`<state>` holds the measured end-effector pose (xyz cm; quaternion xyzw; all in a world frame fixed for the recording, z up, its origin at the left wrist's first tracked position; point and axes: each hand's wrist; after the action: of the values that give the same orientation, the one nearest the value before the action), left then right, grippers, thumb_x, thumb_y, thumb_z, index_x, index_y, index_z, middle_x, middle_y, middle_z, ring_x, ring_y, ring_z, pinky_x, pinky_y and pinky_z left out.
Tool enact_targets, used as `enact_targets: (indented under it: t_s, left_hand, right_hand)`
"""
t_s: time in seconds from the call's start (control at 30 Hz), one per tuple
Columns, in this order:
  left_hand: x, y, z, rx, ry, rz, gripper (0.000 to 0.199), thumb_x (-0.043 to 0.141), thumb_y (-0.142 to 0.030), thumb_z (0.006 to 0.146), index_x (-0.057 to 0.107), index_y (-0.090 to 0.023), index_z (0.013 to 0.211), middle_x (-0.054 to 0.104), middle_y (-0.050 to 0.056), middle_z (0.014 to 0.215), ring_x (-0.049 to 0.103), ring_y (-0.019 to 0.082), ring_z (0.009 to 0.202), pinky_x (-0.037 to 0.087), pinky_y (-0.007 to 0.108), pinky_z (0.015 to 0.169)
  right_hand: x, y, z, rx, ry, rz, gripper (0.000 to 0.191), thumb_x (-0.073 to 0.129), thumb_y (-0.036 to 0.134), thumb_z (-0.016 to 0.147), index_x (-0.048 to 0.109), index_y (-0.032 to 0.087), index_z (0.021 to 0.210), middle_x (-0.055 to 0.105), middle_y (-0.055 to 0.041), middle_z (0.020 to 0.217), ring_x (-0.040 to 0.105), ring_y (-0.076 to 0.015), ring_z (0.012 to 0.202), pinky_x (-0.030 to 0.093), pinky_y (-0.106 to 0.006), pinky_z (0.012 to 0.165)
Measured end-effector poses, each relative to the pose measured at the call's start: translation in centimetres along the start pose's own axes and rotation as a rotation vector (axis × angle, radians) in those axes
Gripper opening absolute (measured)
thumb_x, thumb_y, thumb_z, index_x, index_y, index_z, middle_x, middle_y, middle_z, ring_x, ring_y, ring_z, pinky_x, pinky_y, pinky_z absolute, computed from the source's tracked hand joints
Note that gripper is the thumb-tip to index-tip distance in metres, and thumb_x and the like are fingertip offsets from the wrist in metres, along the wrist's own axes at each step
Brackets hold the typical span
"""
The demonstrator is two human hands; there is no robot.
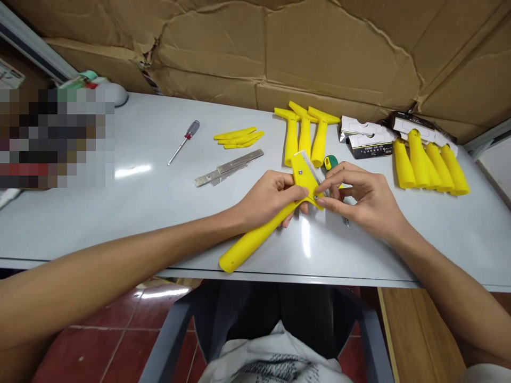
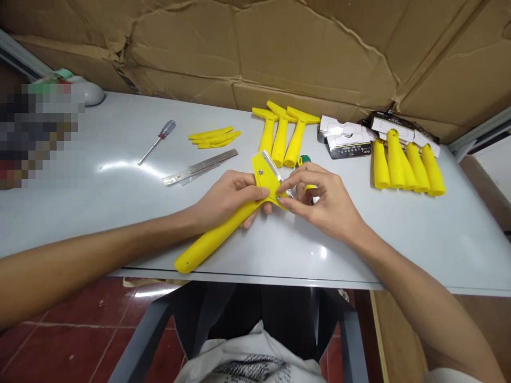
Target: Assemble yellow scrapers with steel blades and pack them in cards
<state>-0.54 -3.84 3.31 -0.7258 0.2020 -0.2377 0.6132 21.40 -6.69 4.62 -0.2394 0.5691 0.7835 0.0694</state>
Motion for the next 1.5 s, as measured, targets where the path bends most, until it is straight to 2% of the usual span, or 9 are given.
enact_targets:
  t_s: [0.13, 0.3, 0.53, 0.73, 0.93, 1.1, 1.2, 1.33, 1.5]
  left_hand:
    - [-0.1, 0.1, 0.0, 0.026, -0.013, 0.005, 0.019, 0.064, -0.024, 0.09, 0.069, -0.012, 0.075, 0.074, 0.001, 0.07, 0.055, 0.007, 0.036, 0.048, 0.021, 0.036]
    - [-0.1, 0.1, -0.1, 0.026, -0.03, 0.061, 0.017, 0.065, -0.024, 0.089, 0.07, -0.012, 0.077, 0.074, 0.0, 0.07, 0.055, 0.007, 0.036, 0.048, 0.02, 0.035]
    - [0.2, -0.4, -0.5, 0.039, -0.045, 0.104, 0.018, 0.066, -0.025, 0.088, 0.069, -0.013, 0.075, 0.07, -0.002, 0.065, 0.054, 0.006, 0.037, 0.047, 0.017, 0.036]
    - [0.2, -0.2, -0.7, 0.067, -0.048, 0.121, 0.018, 0.071, -0.028, 0.087, 0.068, -0.014, 0.076, 0.069, -0.002, 0.068, 0.055, 0.007, 0.039, 0.048, 0.018, 0.035]
    - [0.2, -0.4, -1.0, 0.094, -0.047, 0.22, 0.024, 0.072, -0.033, 0.09, 0.067, -0.016, 0.073, 0.065, -0.002, 0.065, 0.053, 0.006, 0.042, 0.043, 0.017, 0.038]
    - [-0.3, -1.6, -1.0, 0.247, -0.023, 0.384, 0.022, 0.068, -0.033, 0.093, 0.07, -0.017, 0.078, 0.071, -0.001, 0.074, 0.063, 0.009, 0.063, 0.05, 0.017, 0.058]
    - [-1.6, -2.3, -0.6, 0.311, 0.014, 0.562, 0.026, 0.066, -0.039, 0.096, 0.073, -0.017, 0.085, 0.075, 0.001, 0.082, 0.066, 0.012, 0.073, 0.05, 0.019, 0.066]
    - [-2.9, -3.4, -0.4, 0.294, 0.095, 0.74, 0.034, 0.062, -0.048, 0.099, 0.072, -0.018, 0.086, 0.075, 0.001, 0.083, 0.065, 0.013, 0.075, 0.047, 0.02, 0.066]
    - [-2.7, -4.3, -0.9, 0.261, 0.171, 0.752, 0.034, 0.056, -0.044, 0.104, 0.067, -0.019, 0.082, 0.071, -0.001, 0.073, 0.064, 0.012, 0.069, 0.047, 0.019, 0.065]
  right_hand:
    - [0.0, 0.0, -0.1, -0.027, -0.006, -0.038, 0.011, 0.084, 0.026, 0.085, 0.082, 0.022, 0.095, 0.062, -0.0016, 0.092, 0.056, -0.0089, 0.069, 0.051, -0.026, 0.055]
    - [0.1, 0.1, 0.0, -0.03, 0.001, -0.037, 0.006, 0.083, 0.025, 0.086, 0.081, 0.021, 0.089, 0.061, -0.0011, 0.093, 0.052, -0.0066, 0.065, 0.046, -0.025, 0.053]
    - [0.1, 0.0, 0.0, -0.025, -0.007, -0.026, 0.009, 0.086, 0.027, 0.083, 0.08, 0.021, 0.086, 0.061, -0.0013, 0.095, 0.053, -0.007, 0.066, 0.049, -0.025, 0.055]
    - [0.2, 0.1, -0.1, -0.008, -0.014, 0.01, 0.022, 0.091, 0.035, 0.081, 0.077, 0.02, 0.083, 0.06, -0.0006, 0.095, 0.053, -0.0073, 0.067, 0.048, -0.025, 0.056]
    - [-0.1, 0.4, 0.0, 0.131, 0.047, 0.194, 0.055, 0.099, 0.033, 0.071, 0.061, 0.024, 0.11, 0.065, 0.0014, 0.103, 0.054, -0.0067, 0.066, 0.047, -0.022, 0.057]
    - [-0.7, 1.2, 0.2, 0.198, 0.193, 0.301, 0.041, 0.092, 0.046, 0.08, 0.069, 0.019, 0.1, 0.066, 0.004, 0.072, 0.056, -0.0088, 0.059, 0.045, -0.023, 0.054]
    - [-0.6, 1.2, 0.1, 0.173, 0.122, 0.297, 0.039, 0.094, 0.046, 0.078, 0.067, 0.019, 0.085, 0.063, 0.0054, 0.063, 0.053, -0.0081, 0.052, 0.043, -0.024, 0.05]
    - [0.2, 0.7, -0.1, 0.127, 0.026, 0.272, 0.045, 0.096, 0.048, 0.075, 0.06, 0.021, 0.075, 0.059, 0.0059, 0.06, 0.052, -0.0087, 0.052, 0.04, -0.025, 0.049]
    - [0.6, 0.7, -0.7, 0.058, -0.03, 0.04, 0.046, 0.092, 0.055, 0.078, 0.062, 0.02, 0.076, 0.058, 0.0042, 0.065, 0.05, -0.0092, 0.057, 0.042, -0.026, 0.052]
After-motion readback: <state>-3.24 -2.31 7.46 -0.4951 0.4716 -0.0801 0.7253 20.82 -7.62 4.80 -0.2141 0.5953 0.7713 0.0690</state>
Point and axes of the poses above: each hand's wrist, its own z-axis towards the middle knuckle, its own x-axis out of the palm, y = z × x
